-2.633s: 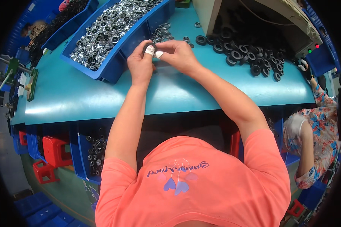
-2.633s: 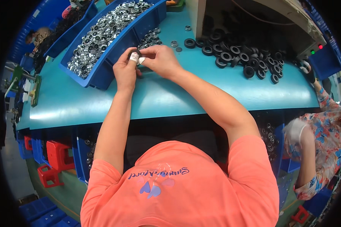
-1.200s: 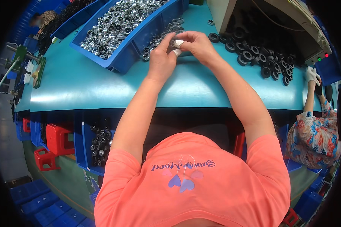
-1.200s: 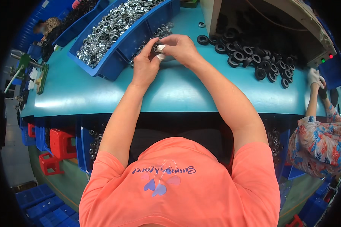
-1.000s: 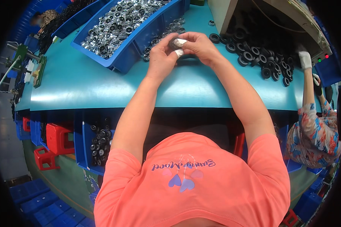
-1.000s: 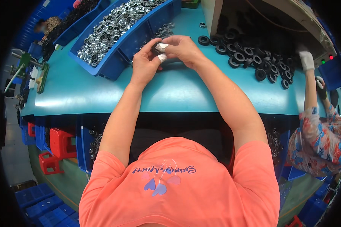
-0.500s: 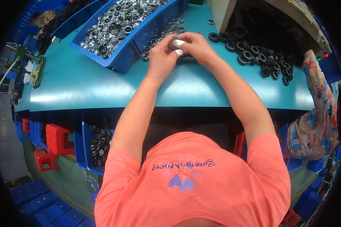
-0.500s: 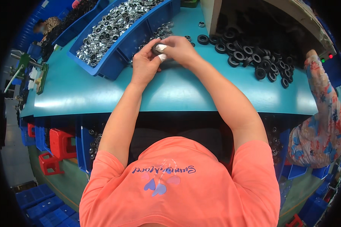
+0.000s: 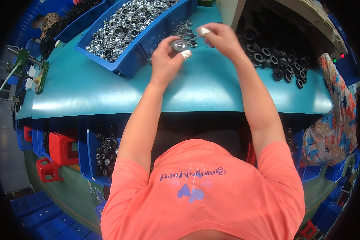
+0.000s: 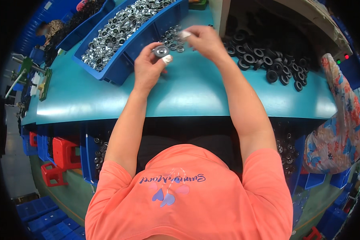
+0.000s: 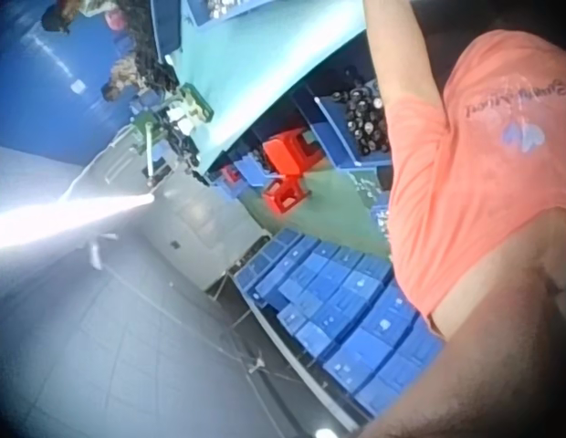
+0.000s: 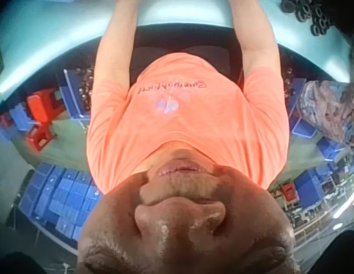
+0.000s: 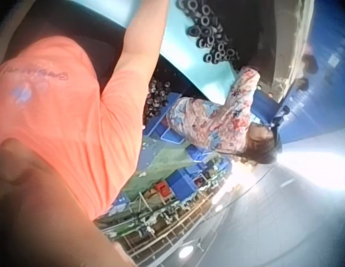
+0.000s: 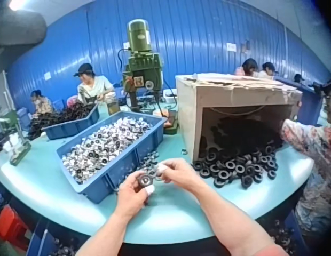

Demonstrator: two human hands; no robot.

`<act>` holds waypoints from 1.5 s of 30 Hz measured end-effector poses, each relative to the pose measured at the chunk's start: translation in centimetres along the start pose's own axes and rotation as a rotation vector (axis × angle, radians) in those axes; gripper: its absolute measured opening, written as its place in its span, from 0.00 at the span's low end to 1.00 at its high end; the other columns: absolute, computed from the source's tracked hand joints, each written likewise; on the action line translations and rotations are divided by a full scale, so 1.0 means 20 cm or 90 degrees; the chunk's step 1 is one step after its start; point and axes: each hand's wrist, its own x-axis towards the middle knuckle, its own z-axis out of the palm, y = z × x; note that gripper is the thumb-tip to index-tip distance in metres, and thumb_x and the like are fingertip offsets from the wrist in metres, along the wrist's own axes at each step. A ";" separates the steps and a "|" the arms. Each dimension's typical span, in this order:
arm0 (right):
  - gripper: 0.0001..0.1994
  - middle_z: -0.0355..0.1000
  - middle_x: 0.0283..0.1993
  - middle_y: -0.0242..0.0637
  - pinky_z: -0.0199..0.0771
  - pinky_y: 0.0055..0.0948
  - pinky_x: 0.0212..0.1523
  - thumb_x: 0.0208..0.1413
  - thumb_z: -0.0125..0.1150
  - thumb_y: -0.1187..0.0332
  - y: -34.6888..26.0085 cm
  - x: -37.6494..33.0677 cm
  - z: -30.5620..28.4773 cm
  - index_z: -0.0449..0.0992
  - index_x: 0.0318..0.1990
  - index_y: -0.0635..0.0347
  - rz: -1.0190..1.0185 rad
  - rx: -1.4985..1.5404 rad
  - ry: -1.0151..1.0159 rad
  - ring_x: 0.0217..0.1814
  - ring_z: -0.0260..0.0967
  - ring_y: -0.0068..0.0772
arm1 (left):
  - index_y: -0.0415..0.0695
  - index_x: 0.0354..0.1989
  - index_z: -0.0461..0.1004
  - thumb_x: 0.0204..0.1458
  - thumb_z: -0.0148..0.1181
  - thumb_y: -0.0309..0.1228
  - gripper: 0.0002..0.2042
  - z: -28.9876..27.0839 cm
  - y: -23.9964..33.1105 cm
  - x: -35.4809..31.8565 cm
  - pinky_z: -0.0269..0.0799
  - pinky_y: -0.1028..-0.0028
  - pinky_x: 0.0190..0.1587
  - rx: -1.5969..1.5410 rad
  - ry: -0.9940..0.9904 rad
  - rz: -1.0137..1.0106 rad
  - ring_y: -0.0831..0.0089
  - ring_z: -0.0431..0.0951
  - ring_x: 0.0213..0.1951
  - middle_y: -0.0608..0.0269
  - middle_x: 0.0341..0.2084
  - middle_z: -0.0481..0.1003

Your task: Assembling small plastic and metal components at a factory workbench.

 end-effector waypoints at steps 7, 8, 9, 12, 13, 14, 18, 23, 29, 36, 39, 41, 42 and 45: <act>0.15 0.80 0.47 0.43 0.77 0.40 0.53 0.54 0.65 0.67 0.02 -0.04 -0.32 0.83 0.49 0.53 -0.009 -0.427 0.083 0.50 0.78 0.45 | 0.40 0.52 0.70 0.44 0.70 0.26 0.24 -0.60 0.21 -0.62 0.74 0.77 0.40 0.143 0.121 0.010 0.77 0.74 0.36 0.66 0.36 0.72; 0.17 0.80 0.49 0.43 0.76 0.41 0.54 0.53 0.65 0.68 0.04 -0.04 -0.31 0.82 0.52 0.52 0.007 -0.472 0.063 0.52 0.77 0.45 | 0.40 0.53 0.71 0.44 0.70 0.26 0.25 -0.73 0.21 -0.74 0.73 0.75 0.39 0.195 0.151 -0.031 0.75 0.74 0.35 0.65 0.35 0.72; 0.19 0.79 0.51 0.43 0.76 0.41 0.55 0.53 0.65 0.69 0.05 -0.04 -0.30 0.81 0.54 0.50 0.021 -0.515 0.039 0.55 0.76 0.46 | 0.41 0.53 0.71 0.44 0.70 0.25 0.25 -0.87 0.21 -0.86 0.73 0.74 0.39 0.272 0.184 -0.086 0.74 0.75 0.34 0.64 0.33 0.73; 0.25 0.78 0.55 0.39 0.76 0.41 0.58 0.51 0.64 0.71 0.07 -0.05 -0.27 0.77 0.60 0.46 0.038 -0.568 -0.033 0.59 0.74 0.44 | 0.42 0.55 0.73 0.43 0.71 0.25 0.27 -1.24 0.24 -1.25 0.73 0.70 0.37 0.709 0.190 -0.313 0.69 0.75 0.31 0.61 0.30 0.73; 0.26 0.78 0.55 0.38 0.76 0.41 0.57 0.51 0.64 0.72 0.10 -0.04 -0.25 0.76 0.61 0.46 0.021 -0.590 -0.041 0.59 0.74 0.44 | 0.42 0.56 0.73 0.43 0.72 0.25 0.27 -1.32 0.26 -1.35 0.73 0.69 0.36 0.853 0.162 -0.389 0.67 0.75 0.30 0.60 0.29 0.74; 0.28 0.77 0.55 0.37 0.76 0.42 0.58 0.49 0.64 0.73 0.11 -0.03 -0.24 0.75 0.62 0.45 0.044 -0.605 -0.054 0.60 0.73 0.44 | 0.43 0.57 0.74 0.43 0.72 0.25 0.28 -1.33 0.29 -1.39 0.72 0.67 0.36 0.920 0.144 -0.417 0.65 0.76 0.29 0.59 0.27 0.74; 0.32 0.78 0.54 0.37 0.77 0.38 0.53 0.46 0.69 0.70 0.06 -0.01 -0.21 0.74 0.63 0.46 -0.017 -0.450 -0.021 0.52 0.76 0.37 | 0.41 0.57 0.76 0.50 0.67 0.24 0.23 -1.02 0.34 -1.19 0.71 0.73 0.34 0.577 0.114 -0.226 0.74 0.75 0.28 0.64 0.26 0.75; 0.38 0.77 0.51 0.33 0.78 0.31 0.42 0.41 0.73 0.71 -0.09 -0.05 -0.07 0.70 0.66 0.46 -0.191 -0.125 -0.021 0.41 0.72 0.27 | 0.40 0.62 0.69 0.60 0.58 0.27 0.21 -0.36 0.22 -0.48 0.75 0.73 0.40 0.089 -0.079 -0.089 0.75 0.77 0.37 0.60 0.39 0.76; 0.39 0.77 0.50 0.34 0.79 0.27 0.43 0.41 0.71 0.73 -0.12 -0.07 0.01 0.70 0.67 0.47 -0.219 -0.017 -0.113 0.43 0.73 0.28 | 0.37 0.69 0.61 0.66 0.52 0.27 0.23 0.07 0.01 0.13 0.80 0.66 0.49 -0.340 -0.095 -0.135 0.64 0.78 0.49 0.51 0.51 0.75; 0.22 0.75 0.55 0.40 0.79 0.30 0.48 0.52 0.61 0.71 0.11 0.04 -0.10 0.79 0.57 0.53 -0.108 -0.185 0.068 0.45 0.75 0.32 | 0.34 0.65 0.65 0.62 0.54 0.19 0.22 0.03 -0.08 0.18 0.80 0.66 0.54 -0.380 -0.121 -0.129 0.60 0.80 0.50 0.50 0.51 0.76; 0.20 0.75 0.55 0.44 0.77 0.39 0.54 0.53 0.62 0.69 0.20 0.04 -0.06 0.80 0.55 0.54 -0.119 -0.332 0.049 0.50 0.75 0.43 | 0.33 0.65 0.64 0.58 0.59 0.17 0.25 0.02 -0.10 0.17 0.80 0.67 0.55 -0.357 -0.107 -0.091 0.62 0.80 0.50 0.50 0.50 0.76; 0.19 0.75 0.55 0.44 0.75 0.42 0.56 0.53 0.63 0.68 0.23 0.05 -0.02 0.80 0.54 0.55 -0.151 -0.381 0.028 0.52 0.74 0.46 | 0.33 0.63 0.65 0.54 0.64 0.17 0.27 0.03 -0.11 0.17 0.80 0.67 0.55 -0.303 -0.091 -0.057 0.64 0.81 0.49 0.52 0.49 0.76; 0.19 0.75 0.55 0.45 0.73 0.44 0.58 0.53 0.64 0.67 0.24 0.05 -0.01 0.80 0.54 0.54 -0.114 -0.392 -0.001 0.55 0.73 0.49 | 0.33 0.63 0.65 0.53 0.65 0.17 0.27 0.03 -0.12 0.16 0.80 0.68 0.56 -0.278 -0.080 -0.045 0.65 0.81 0.49 0.52 0.49 0.76; 0.18 0.76 0.52 0.44 0.74 0.44 0.56 0.53 0.64 0.67 0.26 0.06 -0.01 0.81 0.53 0.55 -0.131 -0.427 -0.008 0.53 0.74 0.50 | 0.33 0.60 0.67 0.52 0.67 0.18 0.26 0.05 -0.11 0.15 0.80 0.69 0.54 -0.224 -0.052 -0.020 0.67 0.80 0.49 0.54 0.47 0.77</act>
